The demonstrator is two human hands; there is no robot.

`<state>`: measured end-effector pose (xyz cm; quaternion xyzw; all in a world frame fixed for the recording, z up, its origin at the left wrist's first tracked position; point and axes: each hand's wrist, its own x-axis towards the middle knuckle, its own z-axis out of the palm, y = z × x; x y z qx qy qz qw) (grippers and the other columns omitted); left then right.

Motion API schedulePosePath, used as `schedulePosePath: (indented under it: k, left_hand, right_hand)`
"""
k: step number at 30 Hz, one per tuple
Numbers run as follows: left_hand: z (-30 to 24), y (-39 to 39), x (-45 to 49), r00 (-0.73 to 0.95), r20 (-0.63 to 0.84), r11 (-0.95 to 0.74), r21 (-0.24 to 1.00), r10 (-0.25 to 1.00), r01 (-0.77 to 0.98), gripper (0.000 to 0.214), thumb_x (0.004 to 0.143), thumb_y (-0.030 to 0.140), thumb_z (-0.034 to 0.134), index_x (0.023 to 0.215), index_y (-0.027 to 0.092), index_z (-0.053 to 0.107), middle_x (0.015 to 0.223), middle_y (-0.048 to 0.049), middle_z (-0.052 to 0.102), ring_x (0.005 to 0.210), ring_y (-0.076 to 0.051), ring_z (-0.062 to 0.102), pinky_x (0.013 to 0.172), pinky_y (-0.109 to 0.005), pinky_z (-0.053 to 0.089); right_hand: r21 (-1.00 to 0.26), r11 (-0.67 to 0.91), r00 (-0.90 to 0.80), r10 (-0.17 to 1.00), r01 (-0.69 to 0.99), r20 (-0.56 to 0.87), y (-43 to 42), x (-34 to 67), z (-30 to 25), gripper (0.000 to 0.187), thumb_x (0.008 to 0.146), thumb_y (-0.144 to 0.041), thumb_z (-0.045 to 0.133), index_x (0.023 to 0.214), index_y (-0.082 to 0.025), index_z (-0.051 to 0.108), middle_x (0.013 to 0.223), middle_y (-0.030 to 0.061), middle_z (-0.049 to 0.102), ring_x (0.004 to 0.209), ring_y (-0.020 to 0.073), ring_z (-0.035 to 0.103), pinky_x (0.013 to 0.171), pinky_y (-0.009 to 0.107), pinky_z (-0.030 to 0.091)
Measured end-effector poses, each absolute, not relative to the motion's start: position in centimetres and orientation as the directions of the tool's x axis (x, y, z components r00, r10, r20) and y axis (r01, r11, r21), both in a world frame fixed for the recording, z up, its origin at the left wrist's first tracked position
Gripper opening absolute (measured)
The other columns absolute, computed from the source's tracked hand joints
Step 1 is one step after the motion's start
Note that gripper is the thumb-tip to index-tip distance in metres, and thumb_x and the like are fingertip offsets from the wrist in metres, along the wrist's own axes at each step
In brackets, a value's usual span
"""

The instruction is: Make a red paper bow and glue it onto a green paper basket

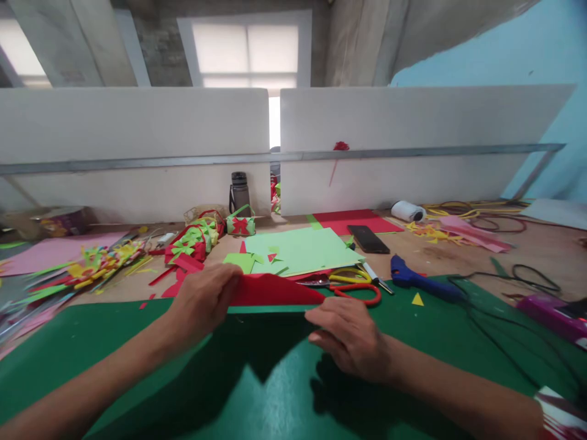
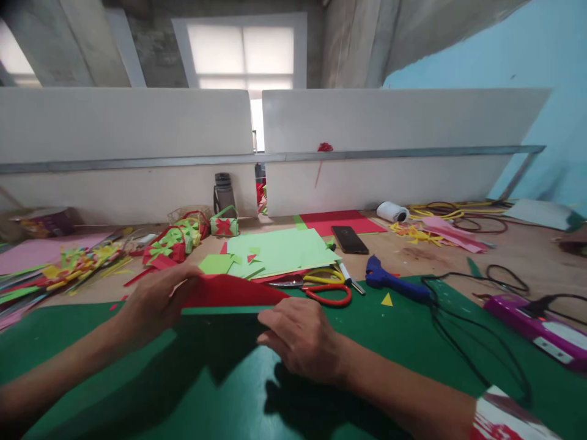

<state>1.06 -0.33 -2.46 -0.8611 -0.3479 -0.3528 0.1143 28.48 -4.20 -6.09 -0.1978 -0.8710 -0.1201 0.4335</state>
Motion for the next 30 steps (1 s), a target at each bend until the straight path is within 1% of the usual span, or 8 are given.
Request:
schedulePosePath:
  k: [2,5,8,11,15,21,26,30]
  left_hand:
    - [-3.6,-1.7,0.1,0.517,0.704,-0.755,0.042,0.487,0.654,0.016,0.092,0.015,0.039,0.095,0.018,0.055,0.078,-0.0027,0.066,0.066,-0.015,0.063,0.059,-0.024,0.047]
    - [-5.0,-2.7,-0.8,0.512,0.697,-0.779,0.107,0.503,0.618,0.02,0.091,0.012,0.039,0.104,0.019,0.052,0.084,-0.0031,0.068,0.07,-0.015,0.065,0.063,-0.023,0.049]
    - [-5.5,-2.9,-1.1,0.513,0.676,-0.786,0.161,0.529,0.597,0.021,0.091,0.013,0.041,0.105,0.021,0.052,0.085,-0.0019,0.069,0.071,-0.015,0.066,0.064,-0.023,0.051]
    - [-5.7,-2.7,-1.1,0.518,0.666,-0.797,0.198,0.537,0.571,0.02,0.091,0.015,0.041,0.106,0.023,0.053,0.084,-0.0015,0.069,0.069,-0.015,0.066,0.061,-0.023,0.051]
    - [-6.4,-2.3,-1.2,0.515,0.642,-0.785,0.233,0.567,0.574,0.021,0.093,0.017,0.039,0.106,0.025,0.053,0.088,-0.0023,0.07,0.074,-0.016,0.067,0.064,-0.024,0.052]
    - [-6.5,-2.4,-1.1,0.531,0.626,-0.784,0.227,0.572,0.577,0.021,0.094,0.019,0.037,0.104,0.024,0.054,0.089,-0.0023,0.071,0.075,-0.016,0.069,0.066,-0.023,0.053]
    - [-6.2,-2.5,-1.1,0.495,0.666,-0.774,0.203,0.558,0.6,0.02,0.094,0.02,0.038,0.102,0.024,0.056,0.089,-0.0023,0.071,0.075,-0.015,0.069,0.066,-0.022,0.054]
    - [-6.3,-2.5,-1.1,0.462,0.684,-0.76,0.213,0.565,0.614,0.022,0.094,0.021,0.039,0.105,0.026,0.058,0.09,-0.0005,0.072,0.072,-0.016,0.069,0.067,-0.023,0.055]
  right_hand:
    - [-0.088,0.882,-0.464,0.326,0.463,0.824,-4.6,28.2,-5.9,0.013,0.092,-0.024,0.051,0.102,-0.017,0.056,0.076,0.0039,0.067,0.068,0.0156,0.063,0.066,0.028,0.05]
    - [-0.286,0.799,-0.345,0.51,0.528,0.788,-4.2,28.4,-5.7,0.013,0.089,-0.02,0.055,0.102,-0.019,0.057,0.079,0.0031,0.067,0.072,0.0157,0.064,0.069,0.028,0.05]
    - [-0.399,0.707,-0.317,0.651,0.583,0.69,-3.3,28.7,-5.5,0.014,0.086,-0.017,0.057,0.1,-0.02,0.059,0.084,0.0037,0.07,0.078,0.0171,0.067,0.073,0.029,0.051]
    - [-0.46,0.668,-0.363,0.723,0.585,0.589,-2.9,28.9,-5.5,0.009,0.084,-0.019,0.059,0.093,-0.019,0.063,0.087,0.0042,0.072,0.083,0.0178,0.068,0.075,0.029,0.052]
    - [-0.493,0.662,-0.427,0.745,0.565,0.512,-2.7,29.0,-5.6,0.009,0.083,-0.02,0.06,0.091,-0.018,0.064,0.087,0.0041,0.073,0.079,0.0164,0.068,0.072,0.027,0.052]
    - [-0.517,0.675,-0.478,0.738,0.526,0.477,-2.7,29.4,-5.4,0.01,0.085,-0.02,0.059,0.092,-0.017,0.065,0.086,0.0046,0.073,0.079,0.0154,0.067,0.073,0.026,0.052]
    - [-0.417,0.785,-0.633,0.617,0.458,0.467,-2.4,30.2,-5.1,0.019,0.085,-0.024,0.062,0.102,-0.016,0.064,0.091,0.0079,0.072,0.085,0.0176,0.065,0.078,0.031,0.051]
    - [-0.34,0.822,-0.673,0.569,0.457,0.472,-2.0,30.6,-5.4,0.021,0.086,-0.021,0.06,0.106,-0.015,0.063,0.091,0.0093,0.071,0.084,0.0187,0.064,0.077,0.032,0.05]
